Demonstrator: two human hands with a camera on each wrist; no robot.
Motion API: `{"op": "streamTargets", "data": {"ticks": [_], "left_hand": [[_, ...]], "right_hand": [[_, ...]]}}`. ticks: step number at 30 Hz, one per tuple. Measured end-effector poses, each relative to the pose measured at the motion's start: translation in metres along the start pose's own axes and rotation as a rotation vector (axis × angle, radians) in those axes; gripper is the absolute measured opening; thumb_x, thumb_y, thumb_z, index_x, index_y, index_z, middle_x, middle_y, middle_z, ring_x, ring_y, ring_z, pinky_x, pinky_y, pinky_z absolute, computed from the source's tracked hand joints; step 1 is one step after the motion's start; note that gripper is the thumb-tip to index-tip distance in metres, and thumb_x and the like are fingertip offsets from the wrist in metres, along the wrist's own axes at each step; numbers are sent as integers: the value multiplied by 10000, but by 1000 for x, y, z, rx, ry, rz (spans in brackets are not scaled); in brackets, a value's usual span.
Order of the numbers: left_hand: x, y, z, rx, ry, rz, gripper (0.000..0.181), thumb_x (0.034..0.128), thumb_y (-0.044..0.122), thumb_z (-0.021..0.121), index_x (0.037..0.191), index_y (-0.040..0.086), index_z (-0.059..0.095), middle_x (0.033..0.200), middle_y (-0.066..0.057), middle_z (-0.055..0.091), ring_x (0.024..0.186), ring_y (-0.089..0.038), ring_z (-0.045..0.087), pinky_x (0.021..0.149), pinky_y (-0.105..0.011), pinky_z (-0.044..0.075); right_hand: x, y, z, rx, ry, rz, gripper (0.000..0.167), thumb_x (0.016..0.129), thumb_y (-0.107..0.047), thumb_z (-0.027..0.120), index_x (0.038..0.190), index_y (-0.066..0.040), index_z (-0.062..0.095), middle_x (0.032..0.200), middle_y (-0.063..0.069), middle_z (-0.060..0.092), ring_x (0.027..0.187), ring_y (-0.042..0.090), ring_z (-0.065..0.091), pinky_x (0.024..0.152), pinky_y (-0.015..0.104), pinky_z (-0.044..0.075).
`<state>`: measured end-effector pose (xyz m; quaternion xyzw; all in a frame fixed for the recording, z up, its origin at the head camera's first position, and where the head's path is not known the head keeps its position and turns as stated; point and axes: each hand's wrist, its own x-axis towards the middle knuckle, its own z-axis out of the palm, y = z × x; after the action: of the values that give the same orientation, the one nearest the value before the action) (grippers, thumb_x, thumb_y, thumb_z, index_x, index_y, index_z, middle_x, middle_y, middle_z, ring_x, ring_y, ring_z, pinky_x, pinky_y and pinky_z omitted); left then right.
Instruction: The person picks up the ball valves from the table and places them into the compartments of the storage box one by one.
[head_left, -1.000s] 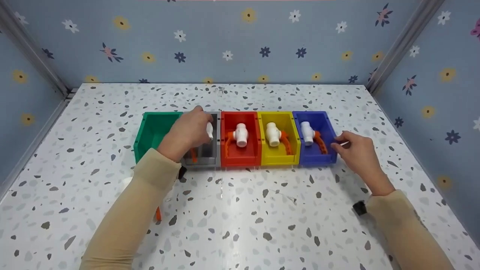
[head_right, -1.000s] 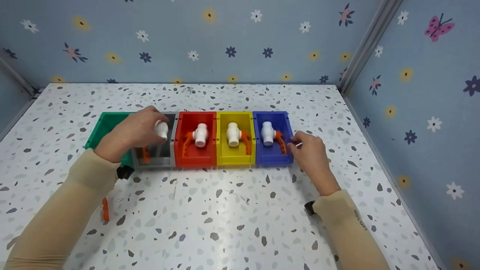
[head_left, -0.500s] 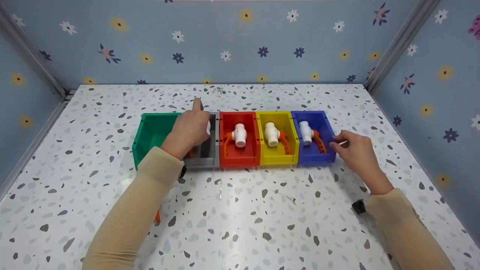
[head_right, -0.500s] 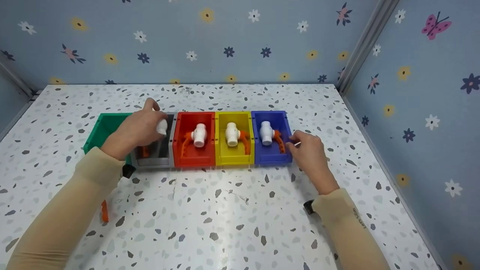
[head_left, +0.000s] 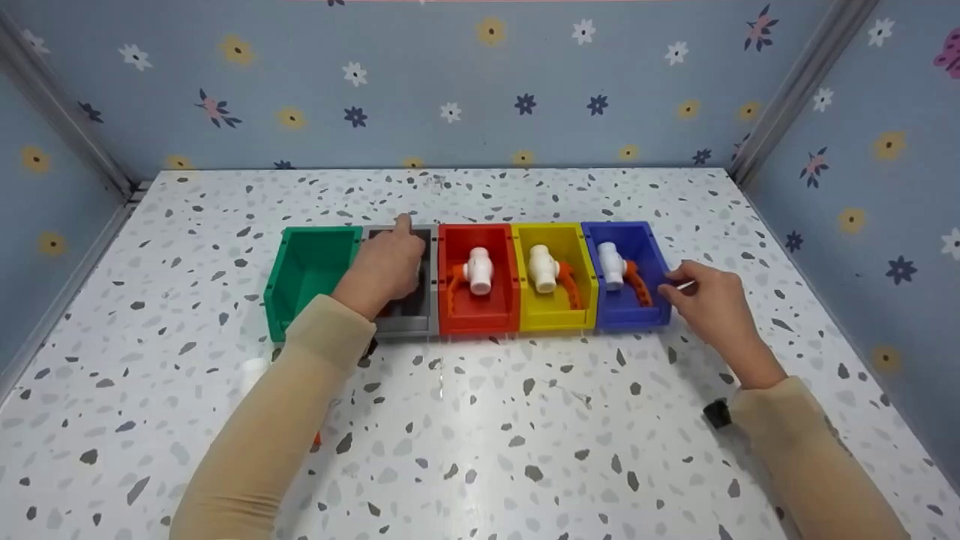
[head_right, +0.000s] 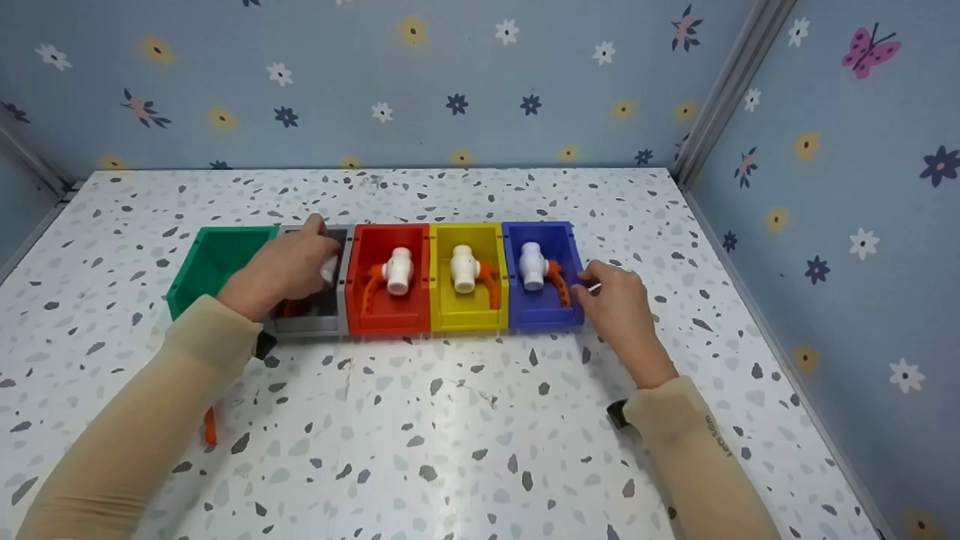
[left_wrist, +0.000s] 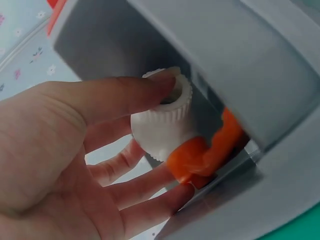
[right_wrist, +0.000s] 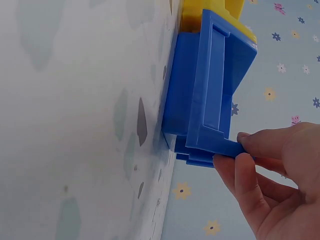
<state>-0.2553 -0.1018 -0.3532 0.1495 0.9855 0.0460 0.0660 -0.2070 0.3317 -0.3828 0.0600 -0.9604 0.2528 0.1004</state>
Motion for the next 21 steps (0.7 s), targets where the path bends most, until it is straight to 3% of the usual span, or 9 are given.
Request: {"op": "streamTargets", "data": {"ticks": [8, 21], "left_hand": [[8, 2, 2, 2, -83, -28, 405, 969, 44, 569, 1368, -26, 574, 1554, -305, 256, 828, -358, 613, 772, -447, 563], [5, 5, 0, -22, -147, -65, 366, 996, 73, 550, 1348, -19, 589, 1444, -279, 390, 933, -372, 594, 835, -446, 545]], "right_hand": [[0, -1, -2, 10, -25, 33, 135, 952, -131, 688, 1031, -22, 678, 1055, 164, 711, 865, 286, 672, 700, 431, 537], [0, -1, 0, 5, -16, 17, 131, 946, -122, 693, 1031, -24, 680, 1043, 170, 715, 852, 290, 679, 693, 442, 540]]}}
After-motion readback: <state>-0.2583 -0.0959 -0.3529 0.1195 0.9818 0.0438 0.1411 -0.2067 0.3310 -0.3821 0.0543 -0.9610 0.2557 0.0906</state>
